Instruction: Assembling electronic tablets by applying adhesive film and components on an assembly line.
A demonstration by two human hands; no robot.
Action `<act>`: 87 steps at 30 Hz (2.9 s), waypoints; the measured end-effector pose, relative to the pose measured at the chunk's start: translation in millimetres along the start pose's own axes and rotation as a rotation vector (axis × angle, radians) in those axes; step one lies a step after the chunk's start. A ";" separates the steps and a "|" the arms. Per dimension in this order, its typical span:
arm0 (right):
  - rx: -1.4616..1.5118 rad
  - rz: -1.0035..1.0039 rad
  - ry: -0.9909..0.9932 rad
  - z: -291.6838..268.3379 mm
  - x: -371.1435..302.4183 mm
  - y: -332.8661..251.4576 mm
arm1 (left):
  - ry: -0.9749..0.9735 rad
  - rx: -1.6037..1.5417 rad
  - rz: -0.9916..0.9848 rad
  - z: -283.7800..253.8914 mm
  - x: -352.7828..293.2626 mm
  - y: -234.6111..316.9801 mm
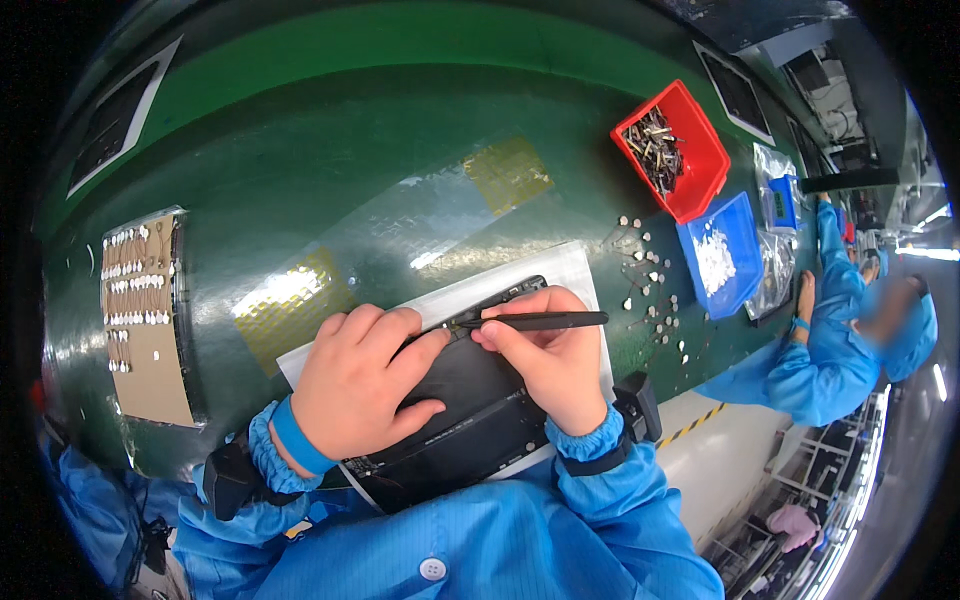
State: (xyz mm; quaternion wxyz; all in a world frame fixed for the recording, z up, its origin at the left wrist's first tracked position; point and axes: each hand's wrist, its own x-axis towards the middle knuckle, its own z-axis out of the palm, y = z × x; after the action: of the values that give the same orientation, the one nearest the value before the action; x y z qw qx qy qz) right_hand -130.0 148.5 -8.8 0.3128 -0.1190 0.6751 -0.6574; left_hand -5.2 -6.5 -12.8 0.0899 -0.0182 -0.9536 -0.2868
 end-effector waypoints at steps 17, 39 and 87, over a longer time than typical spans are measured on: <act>-0.017 -0.019 0.025 3.0 0.1 3.7 | 0.012 0.031 -0.016 1.8 1.4 1.0; 0.038 -0.025 0.030 3.1 -2.6 8.6 | 0.215 0.149 -0.167 7.8 -1.5 2.5; -0.505 -0.472 0.197 -66.9 -22.8 -3.0 | 0.212 0.245 -0.102 8.3 14.9 21.3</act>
State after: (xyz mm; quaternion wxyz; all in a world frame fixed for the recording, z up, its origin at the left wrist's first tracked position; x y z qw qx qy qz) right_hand -151.7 215.6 -3.9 0.0465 -0.2812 0.7970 -0.5324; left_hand -19.4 15.6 -5.4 0.1767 0.0713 -0.9663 -0.1729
